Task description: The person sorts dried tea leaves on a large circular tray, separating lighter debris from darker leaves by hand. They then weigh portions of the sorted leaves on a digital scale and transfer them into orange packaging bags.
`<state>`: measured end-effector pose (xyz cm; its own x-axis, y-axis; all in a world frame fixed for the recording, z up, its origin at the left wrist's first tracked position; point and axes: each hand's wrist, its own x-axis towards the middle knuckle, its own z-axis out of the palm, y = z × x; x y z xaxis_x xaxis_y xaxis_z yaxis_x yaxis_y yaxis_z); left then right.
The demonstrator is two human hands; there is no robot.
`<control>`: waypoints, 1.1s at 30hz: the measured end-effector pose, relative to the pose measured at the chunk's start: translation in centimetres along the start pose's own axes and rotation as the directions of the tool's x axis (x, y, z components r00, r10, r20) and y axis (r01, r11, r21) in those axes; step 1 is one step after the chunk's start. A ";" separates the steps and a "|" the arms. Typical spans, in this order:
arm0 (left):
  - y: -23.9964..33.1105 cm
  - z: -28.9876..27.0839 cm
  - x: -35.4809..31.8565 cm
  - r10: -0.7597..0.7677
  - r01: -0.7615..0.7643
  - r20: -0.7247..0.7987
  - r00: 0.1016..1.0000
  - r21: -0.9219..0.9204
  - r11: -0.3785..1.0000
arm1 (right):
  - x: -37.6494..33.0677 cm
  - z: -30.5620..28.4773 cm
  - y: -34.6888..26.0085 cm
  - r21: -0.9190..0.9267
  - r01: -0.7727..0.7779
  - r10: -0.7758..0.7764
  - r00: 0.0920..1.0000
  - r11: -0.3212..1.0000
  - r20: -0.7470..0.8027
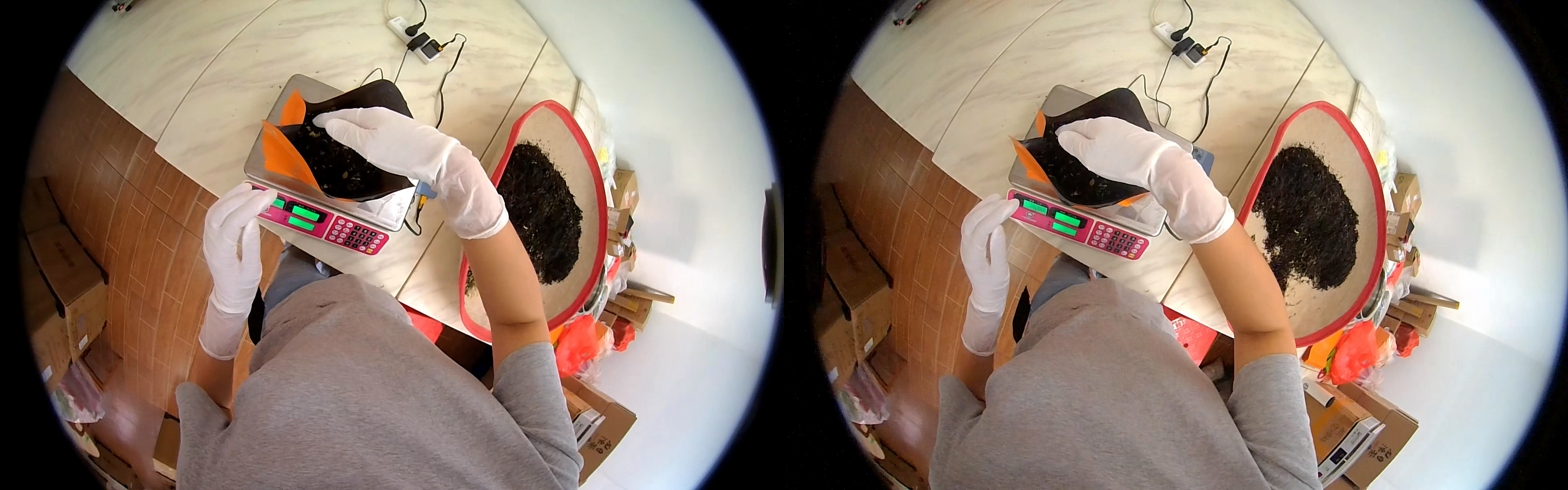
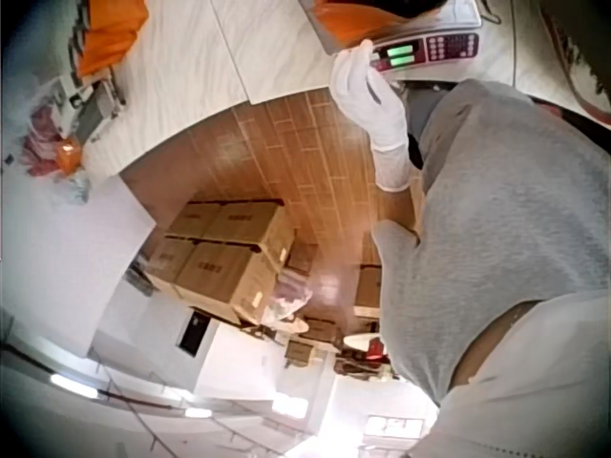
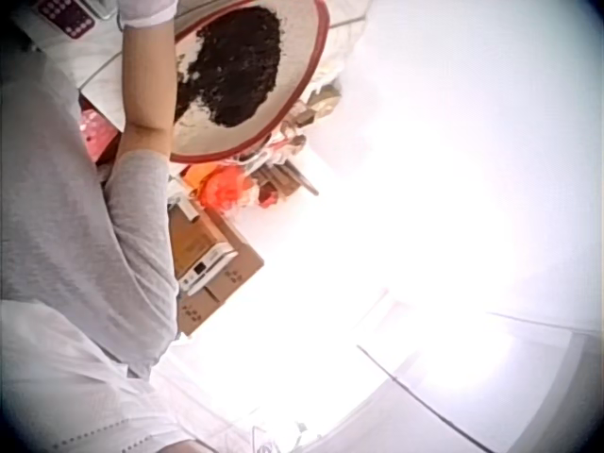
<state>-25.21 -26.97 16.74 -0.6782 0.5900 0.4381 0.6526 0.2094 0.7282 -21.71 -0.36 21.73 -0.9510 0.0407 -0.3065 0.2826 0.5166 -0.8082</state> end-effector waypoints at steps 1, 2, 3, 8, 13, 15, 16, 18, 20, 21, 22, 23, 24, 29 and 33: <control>0.0 0.0 0.0 0.003 -0.003 -0.004 1.000 0.002 1.000 | -0.1 -0.2 -0.3 0.004 -0.011 0.011 1.000 1.000 -0.003; 0.0 0.0 0.0 -0.004 0.004 -0.001 1.000 0.004 1.000 | -0.2 -0.4 -0.6 0.008 -0.023 0.023 1.000 1.000 -0.006; 0.1 0.0 -0.1 -0.010 0.010 0.003 1.000 0.004 1.000 | -0.4 -0.6 -1.1 -0.014 -0.037 0.037 0.999 0.999 -0.021; 0.1 0.0 0.0 0.001 0.000 -0.006 1.000 0.035 0.999 | -1.2 -0.4 -1.2 -0.295 0.070 -0.116 0.983 0.953 -0.142; 0.1 -0.1 -0.6 -0.021 0.025 -0.041 0.999 0.076 0.997 | -2.1 -0.7 -1.9 -0.342 0.000 0.002 1.000 0.940 0.006; 0.1 0.0 -0.8 -0.017 0.022 -0.050 0.999 0.115 0.993 | -2.3 -1.0 -2.6 -0.276 -0.110 0.112 0.994 0.955 -0.007; 0.1 0.0 -1.0 -0.012 0.020 -0.057 0.998 0.134 0.991 | -2.7 -0.7 -2.1 -0.240 -0.017 -0.004 0.996 0.971 -0.087; 0.0 0.0 -1.6 -0.013 0.026 -0.064 0.998 0.200 0.980 | -3.5 0.0 -0.7 -0.197 0.175 -0.223 0.942 0.965 -0.252; 0.2 -0.1 -2.0 -0.030 0.048 -0.078 0.996 0.232 0.972 | -4.3 0.0 0.4 -0.100 0.262 -0.280 0.887 0.960 -0.368; 0.5 -0.1 -1.9 -0.045 0.063 -0.084 0.995 0.227 0.972 | -5.0 -0.3 0.8 -0.043 0.285 -0.273 0.851 0.958 -0.449; 0.8 0.0 -1.8 -0.062 0.081 -0.093 0.994 0.221 0.972 | -5.8 -0.8 1.1 0.009 0.311 -0.260 0.811 0.950 -0.524; 1.2 0.0 -1.8 -0.064 0.084 -0.095 0.993 0.230 0.970 | -7.8 -1.5 0.9 0.245 0.170 -0.012 0.843 0.954 -0.538; 1.6 0.1 -1.7 -0.070 0.093 -0.104 0.992 0.237 0.967 | -9.4 -2.1 1.7 0.287 0.122 0.086 0.781 0.950 -0.618; 2.4 1.0 -2.5 -0.120 0.141 -0.112 0.986 0.208 0.968 | -17.7 -2.7 9.3 0.484 0.043 0.371 0.586 0.874 -0.721; 3.7 2.6 -2.2 -0.131 0.142 -0.072 0.989 0.174 0.974 | -23.9 1.0 13.9 0.562 -0.157 0.549 0.532 0.812 -0.644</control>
<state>-20.43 -25.47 17.08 -0.7804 0.4999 0.3756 0.5986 0.4237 0.6798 5.10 4.99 17.29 -0.4318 0.8564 -0.2830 0.4493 -0.0679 -0.8908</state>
